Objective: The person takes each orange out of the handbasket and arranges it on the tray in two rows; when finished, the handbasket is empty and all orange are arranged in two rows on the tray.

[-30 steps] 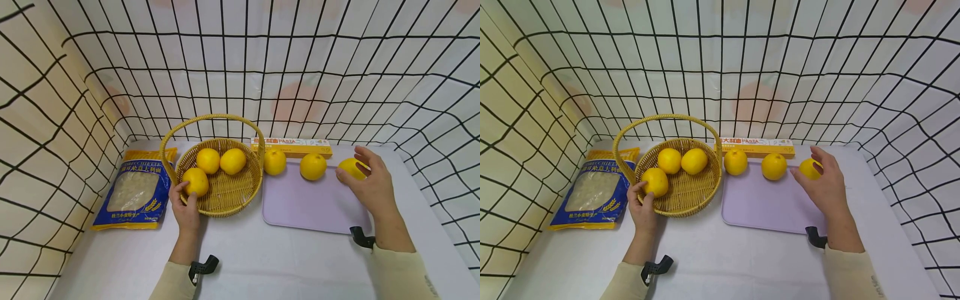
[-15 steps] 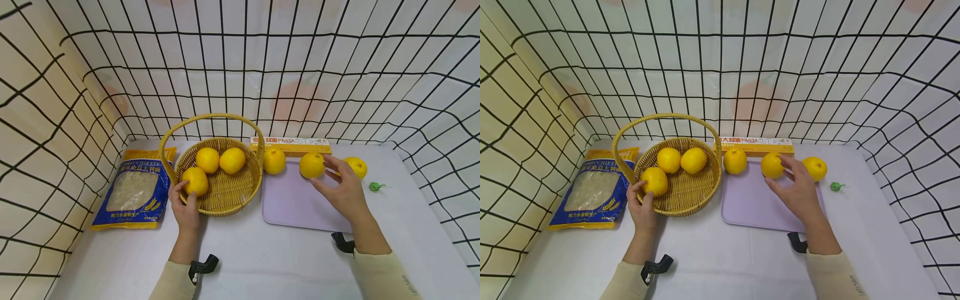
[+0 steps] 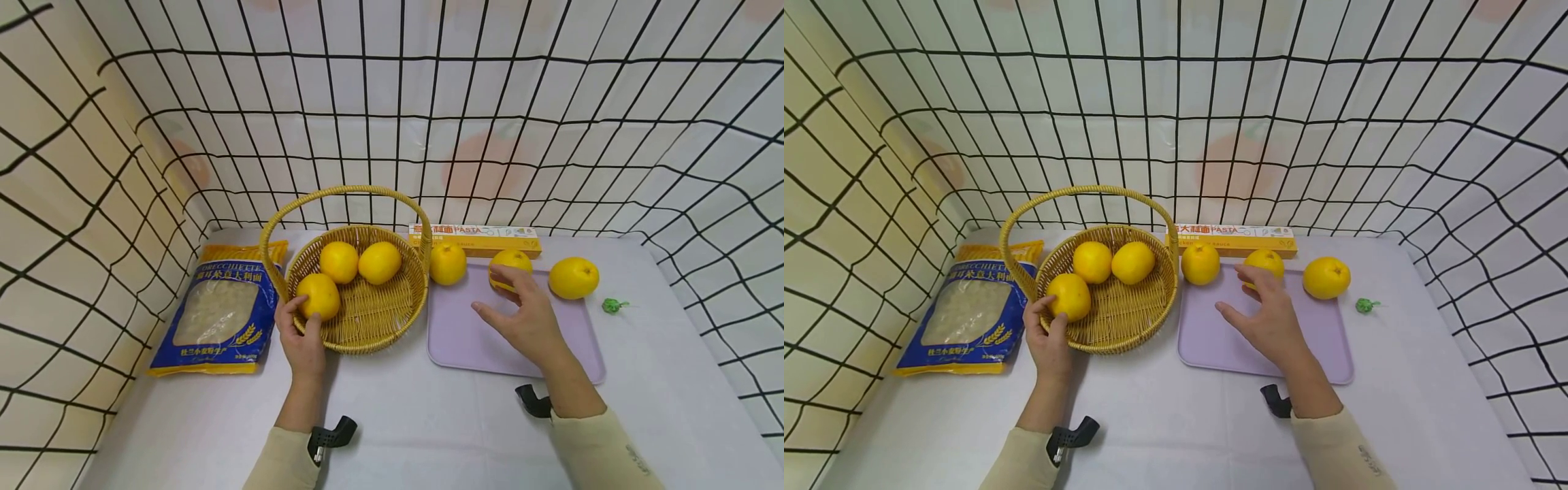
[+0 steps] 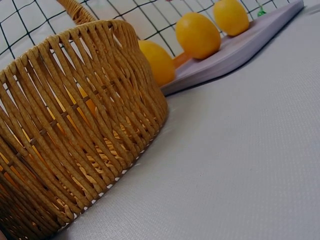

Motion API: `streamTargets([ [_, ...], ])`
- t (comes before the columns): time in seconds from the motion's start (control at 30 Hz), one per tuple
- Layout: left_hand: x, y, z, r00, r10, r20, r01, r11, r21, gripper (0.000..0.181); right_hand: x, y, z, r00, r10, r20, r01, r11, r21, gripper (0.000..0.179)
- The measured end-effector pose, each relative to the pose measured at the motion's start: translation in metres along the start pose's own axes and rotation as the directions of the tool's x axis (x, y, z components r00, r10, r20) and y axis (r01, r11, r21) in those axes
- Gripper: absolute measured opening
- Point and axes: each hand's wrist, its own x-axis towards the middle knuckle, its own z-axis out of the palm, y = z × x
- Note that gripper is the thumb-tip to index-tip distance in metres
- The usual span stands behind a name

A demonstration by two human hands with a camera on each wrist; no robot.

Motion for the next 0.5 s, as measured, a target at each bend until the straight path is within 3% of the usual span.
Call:
streamTargets([
  [0.5,0.0,0.002,0.0,1.0,-0.007,0.01,0.007,1.0,-0.019,0.034,0.002,-0.024,0.039,0.981,-0.175,0.081,0.166,0.98,0.109,0.066],
])
